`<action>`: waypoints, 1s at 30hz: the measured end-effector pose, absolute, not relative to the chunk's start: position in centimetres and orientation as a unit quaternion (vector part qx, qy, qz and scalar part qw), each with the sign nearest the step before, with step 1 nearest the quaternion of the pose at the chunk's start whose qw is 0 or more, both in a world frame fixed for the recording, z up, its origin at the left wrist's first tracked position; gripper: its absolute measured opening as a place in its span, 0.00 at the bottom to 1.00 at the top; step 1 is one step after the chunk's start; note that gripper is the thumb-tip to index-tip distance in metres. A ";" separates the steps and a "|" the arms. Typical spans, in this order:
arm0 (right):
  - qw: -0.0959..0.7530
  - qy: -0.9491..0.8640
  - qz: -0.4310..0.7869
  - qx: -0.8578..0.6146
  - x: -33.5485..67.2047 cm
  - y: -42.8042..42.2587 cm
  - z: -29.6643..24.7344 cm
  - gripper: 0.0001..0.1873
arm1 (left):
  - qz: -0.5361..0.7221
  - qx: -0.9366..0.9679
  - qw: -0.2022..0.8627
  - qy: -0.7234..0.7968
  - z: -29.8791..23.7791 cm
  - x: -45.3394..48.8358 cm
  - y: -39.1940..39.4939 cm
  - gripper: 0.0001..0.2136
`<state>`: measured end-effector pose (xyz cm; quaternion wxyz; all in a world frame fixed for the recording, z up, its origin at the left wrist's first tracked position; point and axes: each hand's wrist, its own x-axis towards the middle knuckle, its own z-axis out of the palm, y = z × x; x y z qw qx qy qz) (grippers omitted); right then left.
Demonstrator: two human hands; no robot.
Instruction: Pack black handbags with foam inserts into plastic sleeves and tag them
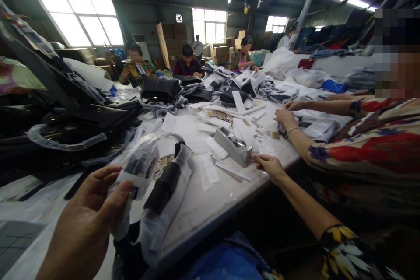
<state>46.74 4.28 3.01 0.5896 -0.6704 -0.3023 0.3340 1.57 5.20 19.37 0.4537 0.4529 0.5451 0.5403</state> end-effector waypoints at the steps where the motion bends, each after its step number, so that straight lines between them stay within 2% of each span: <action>1: 0.592 -0.303 0.321 -0.674 46.7 4.7 2.6 0.24 | 0.541 0.452 0.459 0.541 19.4 1.7 5.1 0.28; 11: 0.593 -0.344 0.216 -0.695 45.0 2.8 2.7 0.29 | 0.549 0.451 0.476 0.518 19.7 2.0 5.1 0.31; 16: 0.602 -0.447 0.208 -0.628 39.9 1.3 7.4 0.21 | 0.556 0.456 0.487 0.496 19.9 2.3 5.0 0.31; 19: 0.611 -0.541 0.231 -0.531 35.0 1.2 11.5 0.13 | 0.563 0.473 0.482 0.477 19.9 2.7 4.7 0.29; 22: 0.602 -0.609 0.287 -0.429 29.7 1.0 15.4 0.10 | 0.568 0.499 0.468 0.457 19.7 3.0 4.5 0.25; 26: 0.582 -0.627 0.396 -0.332 23.7 1.7 18.4 0.12 | 0.561 0.561 0.424 0.437 19.3 3.4 4.6 0.20; 30: 0.579 -0.587 0.437 -0.360 20.0 3.4 19.1 0.15 | 0.566 0.581 0.384 0.441 19.4 3.7 4.6 0.18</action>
